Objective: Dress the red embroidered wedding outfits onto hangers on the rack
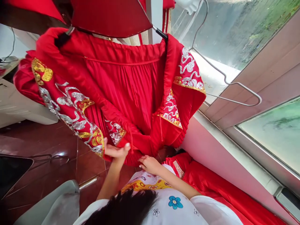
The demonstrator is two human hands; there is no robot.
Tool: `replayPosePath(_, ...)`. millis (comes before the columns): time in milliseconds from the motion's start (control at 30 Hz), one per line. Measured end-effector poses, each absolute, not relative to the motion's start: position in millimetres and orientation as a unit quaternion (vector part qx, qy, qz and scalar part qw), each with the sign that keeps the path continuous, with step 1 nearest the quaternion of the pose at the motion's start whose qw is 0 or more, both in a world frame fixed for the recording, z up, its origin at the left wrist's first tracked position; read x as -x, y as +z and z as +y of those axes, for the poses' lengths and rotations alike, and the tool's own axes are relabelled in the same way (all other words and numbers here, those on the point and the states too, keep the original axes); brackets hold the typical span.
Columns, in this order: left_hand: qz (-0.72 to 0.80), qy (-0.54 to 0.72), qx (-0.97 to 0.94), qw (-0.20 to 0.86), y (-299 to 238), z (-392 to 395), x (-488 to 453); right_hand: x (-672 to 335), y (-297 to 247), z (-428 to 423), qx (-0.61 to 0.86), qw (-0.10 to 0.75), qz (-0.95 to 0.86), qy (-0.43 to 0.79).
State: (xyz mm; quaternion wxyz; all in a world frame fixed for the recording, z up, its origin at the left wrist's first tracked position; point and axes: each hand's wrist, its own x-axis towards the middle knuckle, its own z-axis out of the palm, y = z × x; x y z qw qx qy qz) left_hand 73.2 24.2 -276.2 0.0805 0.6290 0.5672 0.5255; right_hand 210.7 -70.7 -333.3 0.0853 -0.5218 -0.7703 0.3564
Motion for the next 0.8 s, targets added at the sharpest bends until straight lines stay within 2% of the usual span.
replayPosePath(100, 0.587, 0.552, -0.586, -0.084, -298, -5, -96, -222, -332, -60, 0.639, 0.095, -0.696, 0.314)
replayPosePath(167, 0.546, 0.553, -0.614, -0.135, -311, -24, -105, -236, -321, -50, 0.719, 0.115, -0.633, 0.264)
replayPosePath(200, 0.510, 0.548, -0.650, -0.128, -317, -32, -107, -242, -315, -43, 0.747, 0.130, -0.606, 0.242)
replayPosePath(233, 0.474, 0.530, -0.697, -0.093, -323, -39, -108, -249, -309, -37, 0.765, 0.144, -0.586, 0.226)
replayPosePath(300, 0.442, 0.429, -0.785, 0.060, -334, -49, -108, -258, -300, -24, 0.776, 0.167, -0.569, 0.215)
replayPosePath(367, 0.466, 0.305, -0.804, 0.208, -343, -49, -110, -262, -294, -14, 0.772, 0.178, -0.570, 0.220)
replayPosePath(400, 0.490, 0.264, -0.793, 0.248, -347, -46, -111, -263, -292, -11, 0.769, 0.180, -0.572, 0.223)
replayPosePath(600, 0.565, 0.229, -0.746, 0.268, -358, -14, -121, -260, -281, -14, 0.762, 0.203, -0.571, 0.230)
replayPosePath(800, 0.604, 0.168, -0.740, 0.244, -349, -9, -129, -250, -284, -15, 0.766, 0.215, -0.554, 0.244)
